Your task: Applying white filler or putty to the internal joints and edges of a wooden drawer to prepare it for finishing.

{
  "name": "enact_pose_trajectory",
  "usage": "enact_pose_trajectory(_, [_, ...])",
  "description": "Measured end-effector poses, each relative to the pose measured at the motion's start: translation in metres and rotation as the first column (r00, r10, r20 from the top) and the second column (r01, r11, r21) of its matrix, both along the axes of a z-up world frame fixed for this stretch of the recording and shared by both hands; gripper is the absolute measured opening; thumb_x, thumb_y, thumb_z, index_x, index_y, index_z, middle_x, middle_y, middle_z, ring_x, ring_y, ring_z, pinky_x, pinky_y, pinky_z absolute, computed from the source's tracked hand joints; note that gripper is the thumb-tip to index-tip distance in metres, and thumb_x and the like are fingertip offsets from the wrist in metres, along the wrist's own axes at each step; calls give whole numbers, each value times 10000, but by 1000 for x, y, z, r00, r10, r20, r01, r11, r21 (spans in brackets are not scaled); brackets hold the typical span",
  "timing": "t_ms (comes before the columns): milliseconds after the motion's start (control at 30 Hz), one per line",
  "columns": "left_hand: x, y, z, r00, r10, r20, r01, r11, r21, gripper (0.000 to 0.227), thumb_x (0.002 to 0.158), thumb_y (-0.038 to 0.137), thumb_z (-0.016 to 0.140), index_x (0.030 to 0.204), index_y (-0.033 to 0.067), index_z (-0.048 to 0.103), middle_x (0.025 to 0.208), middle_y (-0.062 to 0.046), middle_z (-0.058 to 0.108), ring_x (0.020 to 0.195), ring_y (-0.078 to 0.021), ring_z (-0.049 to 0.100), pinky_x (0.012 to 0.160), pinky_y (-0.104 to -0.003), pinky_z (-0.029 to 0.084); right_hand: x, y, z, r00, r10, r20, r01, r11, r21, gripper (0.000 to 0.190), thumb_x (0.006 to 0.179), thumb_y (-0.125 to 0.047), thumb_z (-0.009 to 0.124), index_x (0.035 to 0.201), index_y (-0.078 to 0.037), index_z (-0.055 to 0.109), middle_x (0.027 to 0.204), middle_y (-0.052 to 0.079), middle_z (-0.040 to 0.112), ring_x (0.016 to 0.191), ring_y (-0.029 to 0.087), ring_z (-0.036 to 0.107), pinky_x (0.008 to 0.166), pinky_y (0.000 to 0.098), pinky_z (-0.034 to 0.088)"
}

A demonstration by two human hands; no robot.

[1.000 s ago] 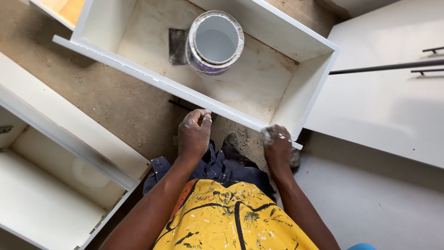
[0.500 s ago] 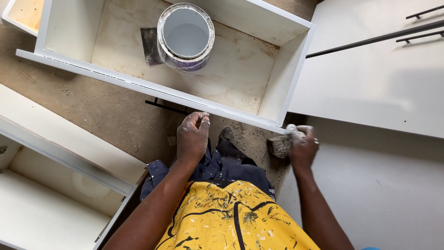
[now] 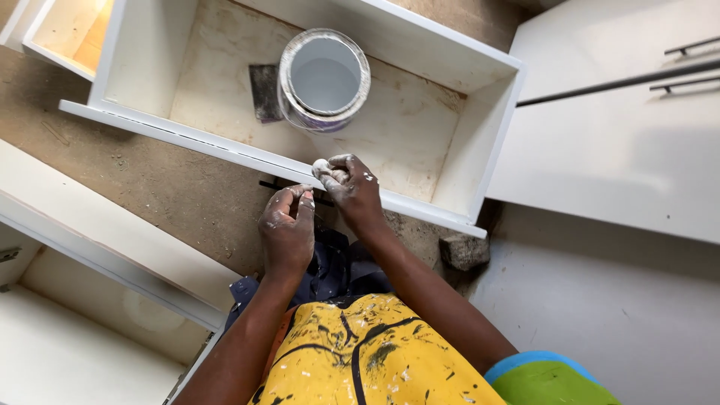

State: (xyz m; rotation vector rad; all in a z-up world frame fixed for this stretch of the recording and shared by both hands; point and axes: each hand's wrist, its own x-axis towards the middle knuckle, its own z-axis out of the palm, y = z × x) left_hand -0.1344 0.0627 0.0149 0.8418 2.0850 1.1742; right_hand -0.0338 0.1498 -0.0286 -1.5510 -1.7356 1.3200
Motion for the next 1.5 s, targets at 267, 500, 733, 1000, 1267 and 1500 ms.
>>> enact_pose_trajectory(267, [-48,-2,-9,999,-44,17,42,996,83,263,922,173,718,1163,71,747,1098,-185,729,1050,-371,718,840,-424,632,8,72,-21,922,-219,-318,76,911,-406,250,902,-164,708,1113,-31,694,672,145,652,482,183,654,328,296,572])
enact_pose_trajectory(500, [-57,22,-31,887,-352,-298,382,923,48,478,910,267,682,1344,69,657,1348,-192,654,1264,-377,617,1056,-490,511,-32,165,-48,986,105,129,-109,994,23,154,842,-113,753,989,-93,795,547,59,627,435,106,607,373,241,525])
enact_pose_trajectory(733, [-53,46,-51,877,-273,-395,292,956,-11,379,922,226,630,1237,29,708,1261,-191,683,1224,-360,648,1057,-438,516,-83,228,-137,781,303,546,-390,920,47,237,819,-106,793,1055,-110,810,889,137,773,905,349,761,776,459,614])
enact_pose_trajectory(1000, [-74,45,-41,924,-162,-346,165,986,-21,362,883,127,665,1198,-53,666,1292,-210,672,1221,-320,630,1132,-441,439,-84,250,-199,628,392,673,-500,865,-38,268,877,-170,629,1050,7,732,1005,227,730,879,448,670,795,517,506])
enact_pose_trajectory(1267, [-80,40,-51,935,-46,-352,46,999,-9,336,924,165,641,1220,15,690,1258,-165,689,1216,-304,649,1120,-436,457,-89,254,-186,701,398,592,-324,917,-234,275,902,-175,605,1055,21,723,950,223,677,834,344,638,747,430,482])
enact_pose_trajectory(1500, [-78,28,-53,947,19,-322,9,996,85,288,955,184,644,1200,50,712,1210,-152,699,1169,-312,681,1020,-431,536,-71,266,-131,884,246,398,-8,858,-513,282,801,-211,683,781,67,724,482,63,464,339,37,376,334,194,304])
